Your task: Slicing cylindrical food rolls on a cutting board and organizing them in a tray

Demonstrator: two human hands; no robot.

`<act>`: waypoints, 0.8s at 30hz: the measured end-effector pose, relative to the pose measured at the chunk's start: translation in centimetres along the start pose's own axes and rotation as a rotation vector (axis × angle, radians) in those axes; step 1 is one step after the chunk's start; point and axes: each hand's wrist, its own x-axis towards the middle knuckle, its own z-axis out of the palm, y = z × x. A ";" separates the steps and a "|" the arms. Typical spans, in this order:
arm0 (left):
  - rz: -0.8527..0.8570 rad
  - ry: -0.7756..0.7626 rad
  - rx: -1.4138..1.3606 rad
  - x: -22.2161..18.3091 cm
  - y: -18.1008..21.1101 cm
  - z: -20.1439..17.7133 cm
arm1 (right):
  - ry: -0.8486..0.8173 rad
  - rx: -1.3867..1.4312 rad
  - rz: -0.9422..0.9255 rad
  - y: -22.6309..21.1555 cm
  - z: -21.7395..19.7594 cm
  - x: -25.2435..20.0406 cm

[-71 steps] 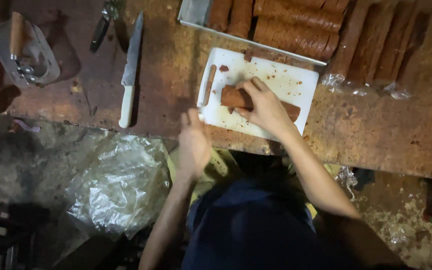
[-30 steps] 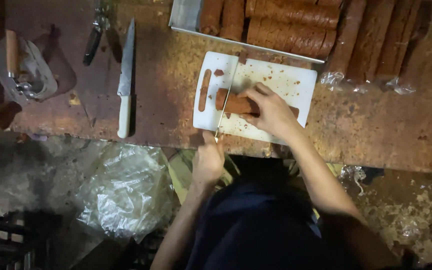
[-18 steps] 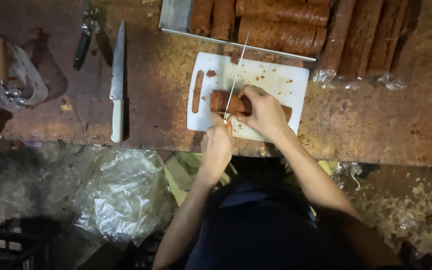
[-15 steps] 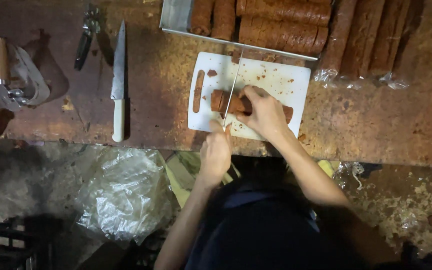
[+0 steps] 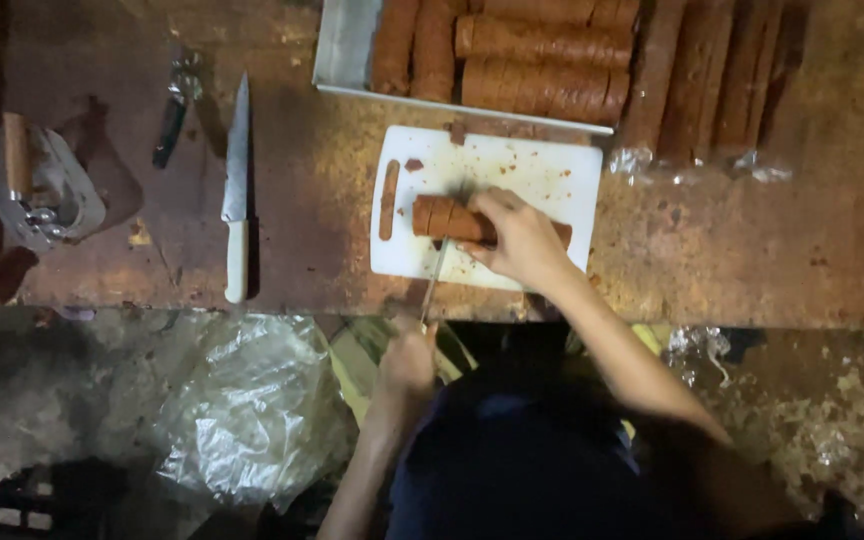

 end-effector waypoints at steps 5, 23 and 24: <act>0.213 0.266 0.212 5.2 -0.2 2.2 | -0.042 0.015 -0.033 0.0 -1.2 -0.3; 0.481 0.542 0.149 5.0 0.6 2.6 | -0.065 -0.011 0.105 -0.1 -2.5 -1.6; 0.486 0.538 0.153 4.8 1.0 2.6 | -0.060 -0.012 0.111 -0.2 -3.0 -1.7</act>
